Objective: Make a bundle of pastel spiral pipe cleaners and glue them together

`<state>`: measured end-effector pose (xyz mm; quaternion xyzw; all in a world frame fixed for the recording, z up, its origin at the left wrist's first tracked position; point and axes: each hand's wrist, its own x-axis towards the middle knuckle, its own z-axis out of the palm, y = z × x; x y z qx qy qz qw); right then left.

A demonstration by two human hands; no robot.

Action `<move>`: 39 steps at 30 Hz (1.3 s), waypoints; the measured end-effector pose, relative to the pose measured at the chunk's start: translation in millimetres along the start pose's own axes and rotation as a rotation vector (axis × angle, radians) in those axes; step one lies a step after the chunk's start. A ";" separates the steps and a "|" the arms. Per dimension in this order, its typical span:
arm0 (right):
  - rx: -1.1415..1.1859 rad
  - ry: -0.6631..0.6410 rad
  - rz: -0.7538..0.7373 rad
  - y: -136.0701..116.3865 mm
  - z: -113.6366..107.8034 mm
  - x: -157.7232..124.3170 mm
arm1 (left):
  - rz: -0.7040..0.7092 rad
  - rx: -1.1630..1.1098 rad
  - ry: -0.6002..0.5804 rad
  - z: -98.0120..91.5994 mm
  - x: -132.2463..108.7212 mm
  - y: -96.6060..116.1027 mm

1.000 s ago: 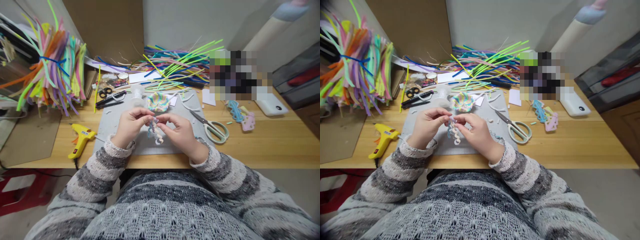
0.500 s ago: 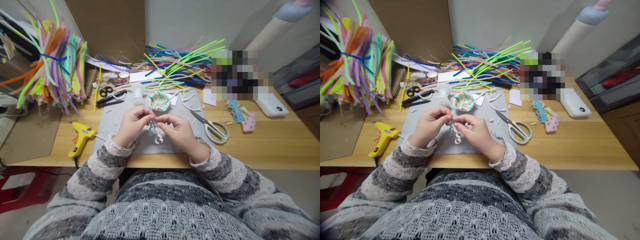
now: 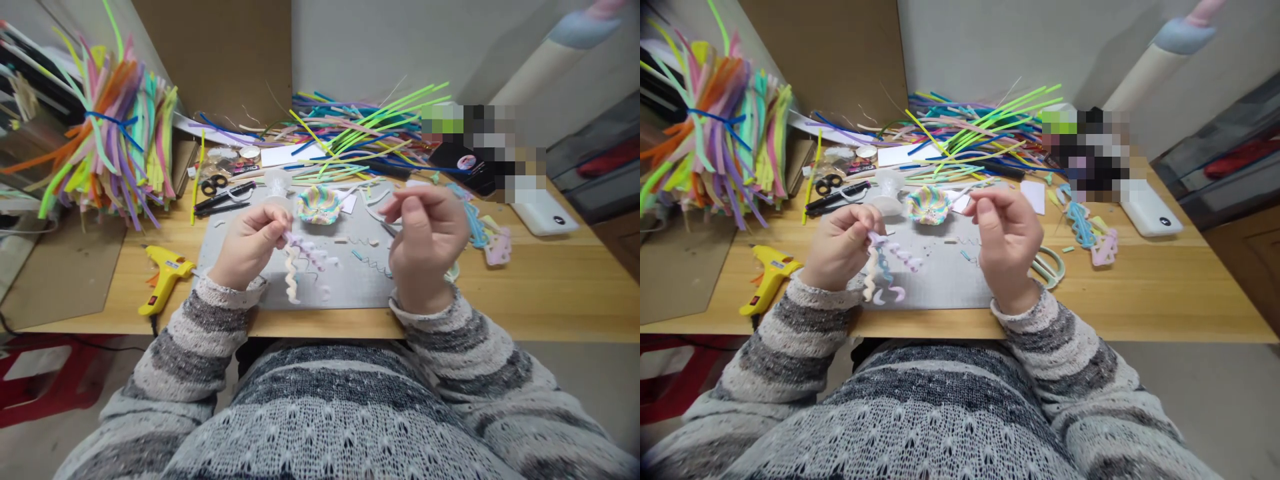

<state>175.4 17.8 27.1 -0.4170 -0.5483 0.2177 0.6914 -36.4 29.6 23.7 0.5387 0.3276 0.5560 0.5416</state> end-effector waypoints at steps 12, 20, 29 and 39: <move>-0.934 -1.230 0.139 -0.9 -41.6 64.0 | -0.177 -0.209 0.017 -7.4 5.1 5.3; -1.169 -1.408 0.081 33.3 -40.0 20.7 | -0.100 -0.030 -0.063 2.9 -4.5 2.2; -1.173 -1.284 -0.158 31.0 -16.2 26.4 | -0.098 0.303 -0.062 4.7 -1.4 -4.8; -0.465 -0.918 -0.018 24.3 0.9 18.0 | -0.196 0.479 0.053 9.8 -4.5 -12.7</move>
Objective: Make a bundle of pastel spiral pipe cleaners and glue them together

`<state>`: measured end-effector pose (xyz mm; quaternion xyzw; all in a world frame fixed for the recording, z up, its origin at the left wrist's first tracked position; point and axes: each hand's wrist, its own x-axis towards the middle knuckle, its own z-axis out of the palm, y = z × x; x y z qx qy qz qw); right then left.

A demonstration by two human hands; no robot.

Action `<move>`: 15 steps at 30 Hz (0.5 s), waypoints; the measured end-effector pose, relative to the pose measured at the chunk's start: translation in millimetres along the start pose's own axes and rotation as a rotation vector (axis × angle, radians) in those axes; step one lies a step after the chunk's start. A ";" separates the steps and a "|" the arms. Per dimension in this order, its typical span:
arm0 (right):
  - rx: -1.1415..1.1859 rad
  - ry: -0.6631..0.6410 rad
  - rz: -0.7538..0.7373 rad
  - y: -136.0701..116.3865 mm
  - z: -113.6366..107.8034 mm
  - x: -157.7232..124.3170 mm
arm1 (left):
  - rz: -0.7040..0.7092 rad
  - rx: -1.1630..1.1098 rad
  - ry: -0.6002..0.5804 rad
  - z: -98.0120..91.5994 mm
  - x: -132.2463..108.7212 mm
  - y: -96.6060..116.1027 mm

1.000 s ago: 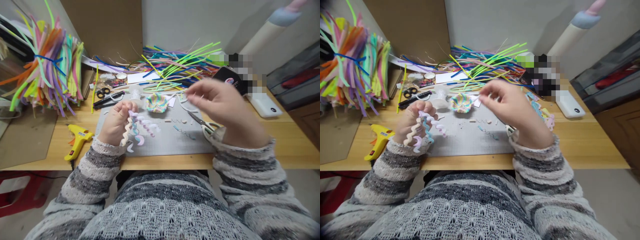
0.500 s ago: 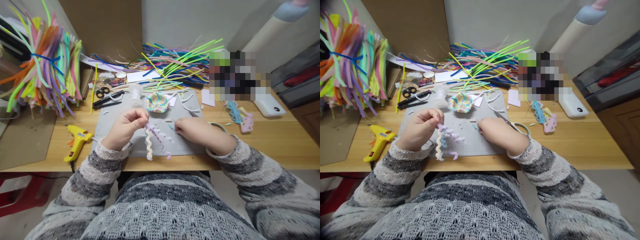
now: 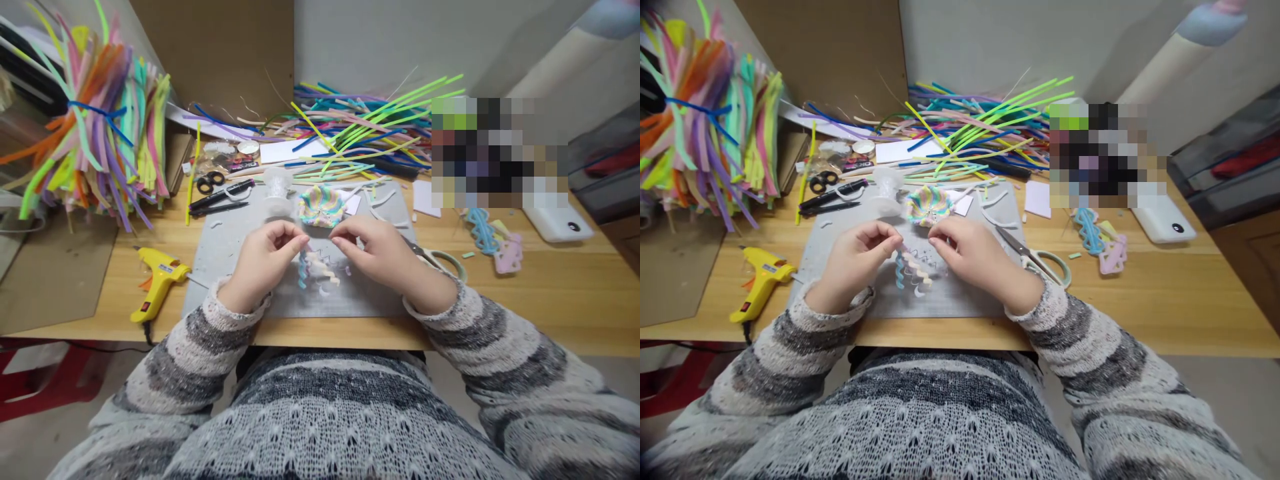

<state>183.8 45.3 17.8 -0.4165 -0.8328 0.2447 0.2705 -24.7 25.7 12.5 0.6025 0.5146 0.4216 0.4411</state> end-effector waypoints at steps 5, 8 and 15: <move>0.313 0.070 0.083 -1.3 18.2 -3.4 | -0.123 -0.083 0.012 -0.8 2.1 3.7; 0.444 0.093 0.172 0.7 22.8 -6.4 | -0.142 -0.071 0.026 -1.5 3.2 3.9; 0.628 0.381 0.100 5.4 28.1 -11.7 | -0.123 -0.131 -0.056 -3.2 3.1 5.7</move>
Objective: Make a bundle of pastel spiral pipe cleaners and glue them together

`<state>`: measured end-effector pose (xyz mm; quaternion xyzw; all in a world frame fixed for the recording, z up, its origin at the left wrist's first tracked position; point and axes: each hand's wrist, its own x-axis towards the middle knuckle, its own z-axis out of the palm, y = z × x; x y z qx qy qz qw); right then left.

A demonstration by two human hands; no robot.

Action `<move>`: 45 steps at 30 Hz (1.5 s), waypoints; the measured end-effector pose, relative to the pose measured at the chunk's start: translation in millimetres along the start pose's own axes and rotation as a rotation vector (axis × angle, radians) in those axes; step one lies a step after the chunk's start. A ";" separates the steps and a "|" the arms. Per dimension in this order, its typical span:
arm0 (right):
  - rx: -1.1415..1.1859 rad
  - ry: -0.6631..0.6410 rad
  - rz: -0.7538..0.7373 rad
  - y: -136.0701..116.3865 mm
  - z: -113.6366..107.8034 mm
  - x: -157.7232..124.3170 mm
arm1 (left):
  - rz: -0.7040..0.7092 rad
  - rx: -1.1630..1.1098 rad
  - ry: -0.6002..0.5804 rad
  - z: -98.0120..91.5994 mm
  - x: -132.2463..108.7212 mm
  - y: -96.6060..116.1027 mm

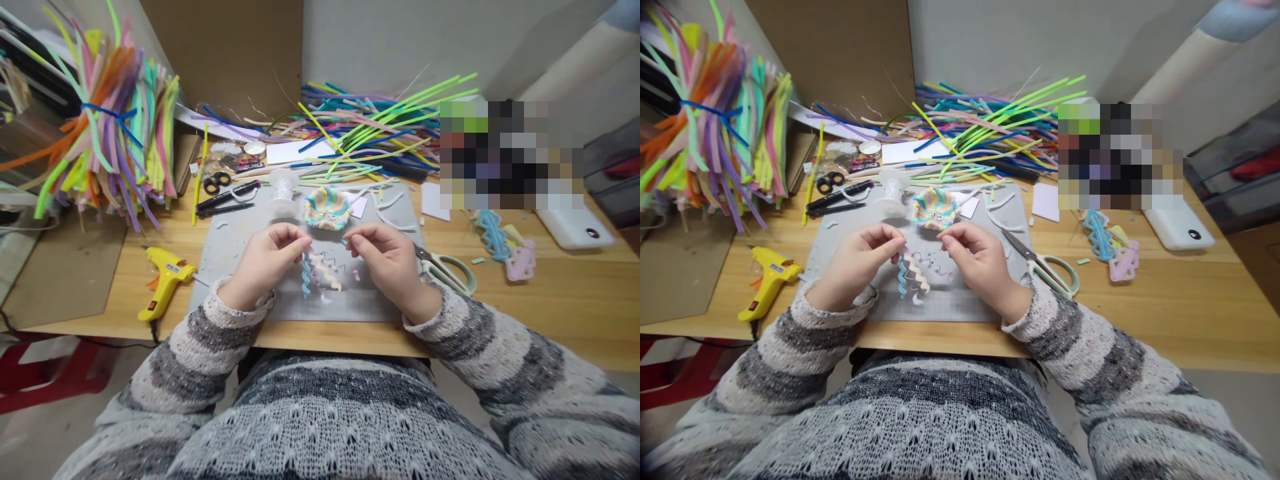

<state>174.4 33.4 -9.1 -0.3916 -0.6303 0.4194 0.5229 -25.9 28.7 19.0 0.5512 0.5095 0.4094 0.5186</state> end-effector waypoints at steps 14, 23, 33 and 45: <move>-0.049 0.068 -0.091 10.4 0.1 -7.1 | 0.544 0.206 -0.121 -11.1 -2.3 1.9; -0.276 0.032 -0.398 -7.1 -1.7 -13.7 | 0.653 0.390 0.060 -7.6 -13.4 0.7; -0.358 -0.196 -0.151 -4.9 7.9 -11.2 | 0.075 0.011 0.019 15.0 -2.5 -4.2; -0.165 -0.245 -0.023 1.7 11.0 -7.2 | -0.021 -0.071 -0.032 13.3 0.0 -6.7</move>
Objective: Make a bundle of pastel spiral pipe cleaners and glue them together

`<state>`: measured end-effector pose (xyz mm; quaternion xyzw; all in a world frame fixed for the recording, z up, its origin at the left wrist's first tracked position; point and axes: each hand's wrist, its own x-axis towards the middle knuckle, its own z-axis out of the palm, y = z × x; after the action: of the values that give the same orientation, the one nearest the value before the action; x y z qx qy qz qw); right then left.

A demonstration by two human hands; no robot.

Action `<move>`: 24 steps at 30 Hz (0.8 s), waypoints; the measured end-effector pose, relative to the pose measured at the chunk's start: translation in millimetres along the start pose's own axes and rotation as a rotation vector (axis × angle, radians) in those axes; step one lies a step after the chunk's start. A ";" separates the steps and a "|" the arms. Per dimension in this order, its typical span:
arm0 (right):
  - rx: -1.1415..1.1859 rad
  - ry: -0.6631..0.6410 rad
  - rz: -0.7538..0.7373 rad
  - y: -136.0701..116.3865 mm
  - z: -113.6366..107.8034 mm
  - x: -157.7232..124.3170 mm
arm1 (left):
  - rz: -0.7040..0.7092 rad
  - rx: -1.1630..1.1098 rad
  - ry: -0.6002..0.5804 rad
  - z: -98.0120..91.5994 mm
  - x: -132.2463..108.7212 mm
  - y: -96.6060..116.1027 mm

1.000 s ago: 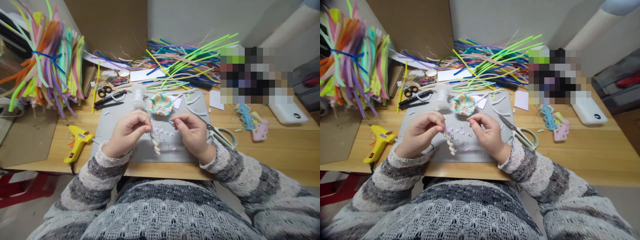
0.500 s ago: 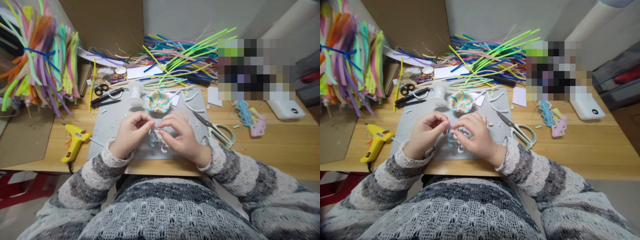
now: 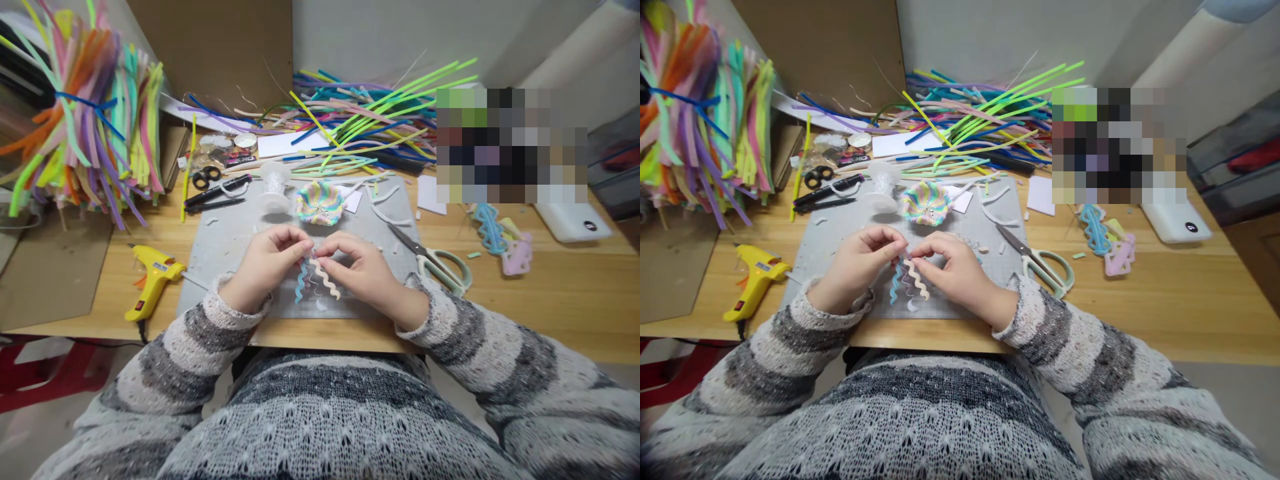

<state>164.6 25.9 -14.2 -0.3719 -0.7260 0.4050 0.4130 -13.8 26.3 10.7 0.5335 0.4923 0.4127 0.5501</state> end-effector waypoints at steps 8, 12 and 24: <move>-0.025 0.050 -0.065 -3.0 -1.5 -1.7 | 0.037 -0.030 0.026 -1.6 -1.2 0.4; 0.011 0.056 -0.014 -3.1 -1.1 -0.9 | 0.017 -0.090 -0.061 -5.8 0.9 -1.5; 0.084 0.053 0.126 7.5 2.9 0.6 | 0.019 0.067 -0.011 -6.9 3.3 -11.3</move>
<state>163.3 28.6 -21.7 -0.4098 -0.6723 0.4505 0.4209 -20.8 29.8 -0.5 0.5587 0.4975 0.3983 0.5307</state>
